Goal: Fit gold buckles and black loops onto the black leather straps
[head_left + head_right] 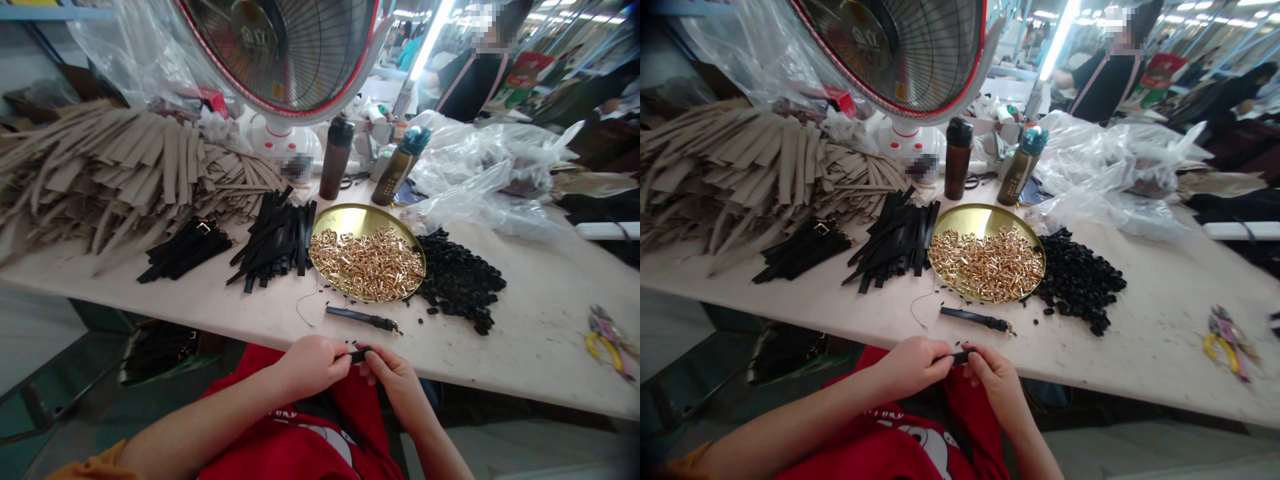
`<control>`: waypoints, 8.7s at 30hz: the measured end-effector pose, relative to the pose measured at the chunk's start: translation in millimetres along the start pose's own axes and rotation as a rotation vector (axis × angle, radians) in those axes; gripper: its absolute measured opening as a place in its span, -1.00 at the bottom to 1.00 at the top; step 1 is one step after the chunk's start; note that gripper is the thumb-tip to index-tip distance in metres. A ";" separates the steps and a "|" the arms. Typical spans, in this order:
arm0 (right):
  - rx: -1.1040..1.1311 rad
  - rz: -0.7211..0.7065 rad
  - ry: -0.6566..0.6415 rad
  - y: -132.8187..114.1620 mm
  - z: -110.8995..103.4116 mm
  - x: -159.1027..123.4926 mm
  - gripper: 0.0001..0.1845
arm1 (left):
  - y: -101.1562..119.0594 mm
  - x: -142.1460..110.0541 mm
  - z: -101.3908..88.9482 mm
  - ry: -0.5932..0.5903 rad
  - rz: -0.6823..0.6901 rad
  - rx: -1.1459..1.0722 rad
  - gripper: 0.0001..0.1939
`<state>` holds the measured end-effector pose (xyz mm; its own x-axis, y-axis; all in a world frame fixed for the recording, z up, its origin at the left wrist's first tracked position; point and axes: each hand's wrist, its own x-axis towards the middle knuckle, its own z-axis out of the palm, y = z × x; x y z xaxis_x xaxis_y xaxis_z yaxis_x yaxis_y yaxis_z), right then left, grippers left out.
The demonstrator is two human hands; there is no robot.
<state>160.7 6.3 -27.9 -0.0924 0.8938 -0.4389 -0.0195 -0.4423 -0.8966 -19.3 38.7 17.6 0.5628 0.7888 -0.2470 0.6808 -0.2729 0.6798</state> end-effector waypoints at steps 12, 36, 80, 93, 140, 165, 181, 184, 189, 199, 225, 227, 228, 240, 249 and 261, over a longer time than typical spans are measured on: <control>0.471 -0.009 0.209 4.1 29.9 -10.3 -0.67 | 7.4 -7.0 22.9 0.161 -0.071 -0.260 -0.72; 0.502 0.021 0.248 15.1 35.8 3.7 -0.71 | -6.4 5.0 25.3 -0.053 -0.124 -0.486 -0.75; -0.136 -0.291 0.019 -60.3 38.3 25.4 -0.81 | -11.8 20.3 -18.1 0.386 -0.047 -0.665 -0.76; -0.277 -0.299 -0.050 -34.8 34.9 18.2 -0.80 | -11.3 4.0 -10.2 0.312 -0.132 -0.457 -0.78; 0.384 0.003 0.041 -7.6 46.1 -10.7 -0.67 | -4.6 -18.4 6.5 0.094 0.001 -0.307 -0.76; -0.448 -0.447 0.331 0.7 31.8 -3.2 -0.84 | -7.8 2.0 15.2 0.022 -0.199 -0.586 -0.85; -0.509 -0.640 0.306 3.8 28.5 -11.9 -0.91 | 4.2 -5.9 24.5 0.005 -0.171 -0.642 -0.82; -0.429 -0.578 0.296 -1.6 30.1 -14.4 -0.91 | 7.4 -9.2 22.6 0.035 -0.140 -0.608 -0.82; -0.058 -0.285 0.091 -13.6 30.1 -15.3 -0.86 | 9.3 -12.4 20.3 0.018 -0.094 -0.588 -0.78; -0.324 -0.472 -0.005 -9.5 11.5 -20.9 -0.85 | -0.4 10.6 25.6 -0.007 -0.078 -0.664 -0.74; 0.038 -0.311 0.223 -43.8 -66.1 32.4 -0.62 | 18.9 18.2 2.8 0.168 -0.056 -0.470 -0.80; 0.333 -0.235 0.081 -42.3 -35.3 20.3 -0.66 | 24.2 15.6 1.4 0.204 -0.013 -0.497 -0.80; 0.419 -0.207 0.049 -41.4 -22.6 16.2 -0.69 | 25.3 13.4 1.4 0.216 0.000 -0.512 -0.80; 0.623 -0.152 0.153 -25.7 44.0 1.8 -0.84 | 7.5 -6.6 10.4 0.397 -0.081 -0.489 -0.78; 0.622 -0.071 0.144 -18.2 35.7 9.0 -0.81 | 1.2 -3.7 14.7 0.382 -0.092 -0.346 -0.76; 0.338 -0.139 0.215 -0.1 28.3 9.7 -0.78 | -1.3 10.1 17.7 0.230 -0.074 -0.338 -0.77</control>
<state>131.7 12.8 -30.5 0.1432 0.9260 -0.3493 -0.3459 -0.2838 -0.8943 -6.1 37.2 2.0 0.3727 0.9124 -0.1692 0.5017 -0.0447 0.8639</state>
